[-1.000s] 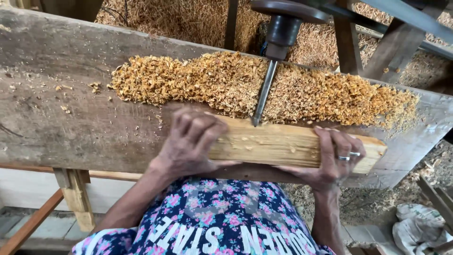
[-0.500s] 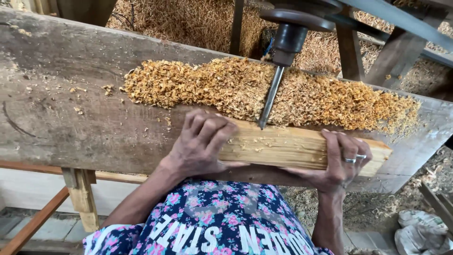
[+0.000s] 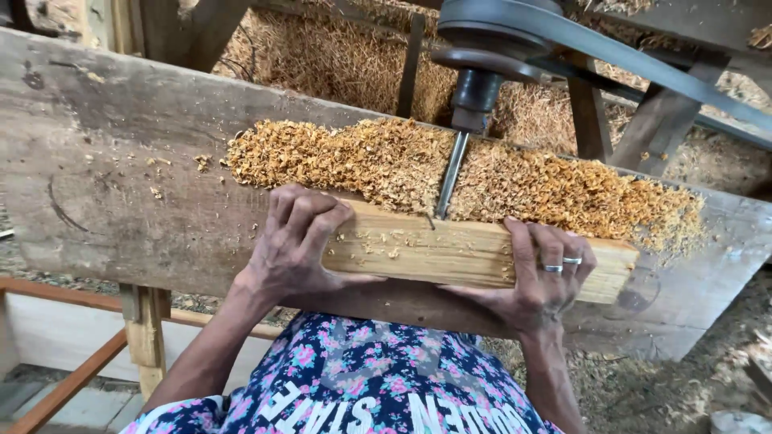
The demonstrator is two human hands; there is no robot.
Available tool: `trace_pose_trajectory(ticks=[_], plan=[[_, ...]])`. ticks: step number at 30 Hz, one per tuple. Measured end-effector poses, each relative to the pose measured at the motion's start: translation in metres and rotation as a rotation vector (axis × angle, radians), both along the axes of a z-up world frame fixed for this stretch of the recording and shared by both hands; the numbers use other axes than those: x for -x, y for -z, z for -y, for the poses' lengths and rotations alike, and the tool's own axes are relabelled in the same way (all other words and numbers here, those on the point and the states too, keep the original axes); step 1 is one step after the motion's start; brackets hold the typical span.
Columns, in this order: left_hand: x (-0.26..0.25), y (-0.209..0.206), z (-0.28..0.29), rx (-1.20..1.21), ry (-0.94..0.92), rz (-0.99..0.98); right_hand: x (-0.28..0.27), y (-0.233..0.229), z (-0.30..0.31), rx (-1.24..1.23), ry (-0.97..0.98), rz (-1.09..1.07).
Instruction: Drilling a slot into a wooden block using a drill press
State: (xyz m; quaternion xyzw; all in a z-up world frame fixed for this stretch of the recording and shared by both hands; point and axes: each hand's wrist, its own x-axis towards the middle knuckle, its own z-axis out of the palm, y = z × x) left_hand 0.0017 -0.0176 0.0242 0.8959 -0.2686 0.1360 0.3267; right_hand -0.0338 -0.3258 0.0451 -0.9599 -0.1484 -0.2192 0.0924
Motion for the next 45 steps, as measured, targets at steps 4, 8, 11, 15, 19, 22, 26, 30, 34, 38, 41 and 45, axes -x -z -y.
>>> trace_pose_trajectory(ticks=[4,8,11,15,19,22,26,30,34,38,41,45], plan=[[0.004,0.012,0.017,0.020,0.006,-0.024,0.012,0.012,0.032,0.023,-0.018,-0.015],[0.004,0.015,0.033,0.064,0.023,-0.035,0.020,0.018,0.053,0.038,-0.027,-0.016],[0.011,0.032,0.045,0.065,0.106,-0.056,0.043,0.037,0.086,0.033,0.007,-0.077],[0.019,0.033,0.045,0.007,0.150,-0.123,0.056,0.050,0.102,0.044,0.044,-0.164],[0.020,0.027,0.040,0.032,0.150,-0.145,0.039,0.030,0.081,0.034,0.022,-0.145],[0.026,0.027,0.023,0.005,0.149,-0.157,0.046,0.035,0.067,0.013,0.023,-0.147],[0.017,0.028,0.002,-0.015,0.118,-0.162,0.034,0.036,0.044,0.031,0.050,-0.163],[0.017,0.028,-0.010,-0.047,0.118,-0.160,0.023,0.018,0.018,-0.022,0.045,-0.188],[0.014,0.023,-0.025,-0.029,0.098,-0.202,0.034,0.039,0.022,0.024,0.053,-0.195],[0.013,0.013,-0.017,-0.040,0.098,-0.222,0.024,0.017,0.016,-0.012,0.023,-0.211],[0.009,0.020,0.007,-0.039,0.138,-0.213,0.046,0.032,0.046,-0.020,0.067,-0.228],[0.013,0.032,0.045,-0.003,0.178,-0.211,0.061,0.043,0.088,0.006,0.078,-0.210]])
